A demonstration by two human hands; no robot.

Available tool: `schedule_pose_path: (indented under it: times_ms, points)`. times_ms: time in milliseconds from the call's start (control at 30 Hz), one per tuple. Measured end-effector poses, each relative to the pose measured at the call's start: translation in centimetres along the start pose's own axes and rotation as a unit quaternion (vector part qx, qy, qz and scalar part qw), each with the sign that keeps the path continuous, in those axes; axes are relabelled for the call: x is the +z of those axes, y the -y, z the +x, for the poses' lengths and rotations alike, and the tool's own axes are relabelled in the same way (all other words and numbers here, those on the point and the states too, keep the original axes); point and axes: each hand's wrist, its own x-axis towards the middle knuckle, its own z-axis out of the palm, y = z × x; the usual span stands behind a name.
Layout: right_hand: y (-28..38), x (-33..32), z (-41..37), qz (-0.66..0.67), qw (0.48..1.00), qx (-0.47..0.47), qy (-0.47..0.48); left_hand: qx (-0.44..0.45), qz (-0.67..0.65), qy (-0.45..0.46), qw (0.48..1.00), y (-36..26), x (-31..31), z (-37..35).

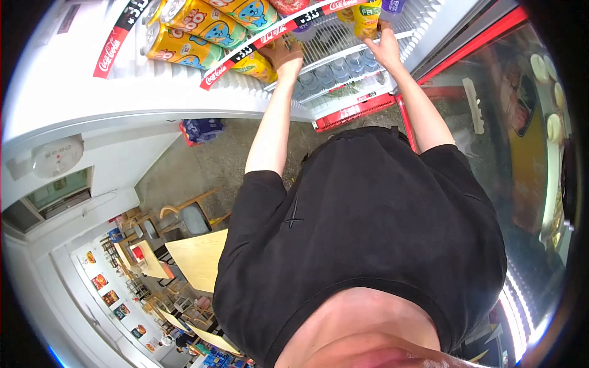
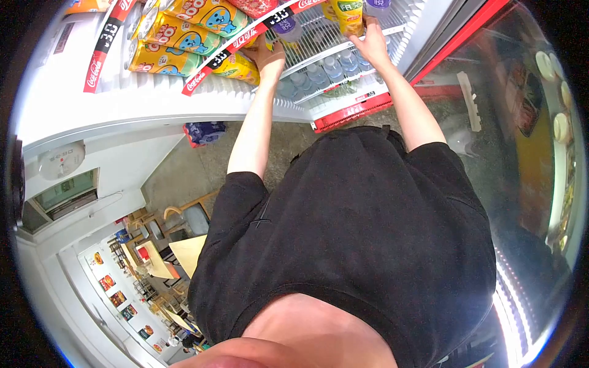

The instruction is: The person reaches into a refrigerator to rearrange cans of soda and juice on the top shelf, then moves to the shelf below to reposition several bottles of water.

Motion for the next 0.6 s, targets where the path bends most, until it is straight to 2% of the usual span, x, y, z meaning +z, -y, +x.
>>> schedule_pose_path:
  times_ms: [133, 333, 433, 533, 567, 600]
  points:
    - [-0.1, 0.0, 0.0, -0.006, 1.0, 0.001, 0.002, 0.018, 0.023, -0.034, 0.999, 1.0, 1.3, 0.6]
    - [-0.6, 0.4, 0.1, 0.016, 1.0, -0.017, -0.008, 0.017, 0.124, -0.052, 0.991, 0.0, 1.8, -0.5]
    - [-0.4, 0.4, 0.1, 0.014, 1.0, 0.004, 0.0, -0.029, 0.186, 0.012, 0.982, -1.7, 0.8, -1.9]
    - [-0.7, 0.6, 0.0, 0.012, 1.0, -0.019, -0.021, -0.019, 0.218, 0.01, 0.976, -3.4, 0.1, -3.7]
    - [-0.8, 0.7, 0.0, 0.011, 0.999, -0.021, -0.021, 0.035, 0.229, -0.034, 0.972, -2.3, 0.9, -4.2]
    - [-0.9, 0.7, 0.0, 0.009, 0.999, -0.023, -0.022, -0.03, 0.226, 0.069, 0.971, -2.1, 0.7, -4.0]
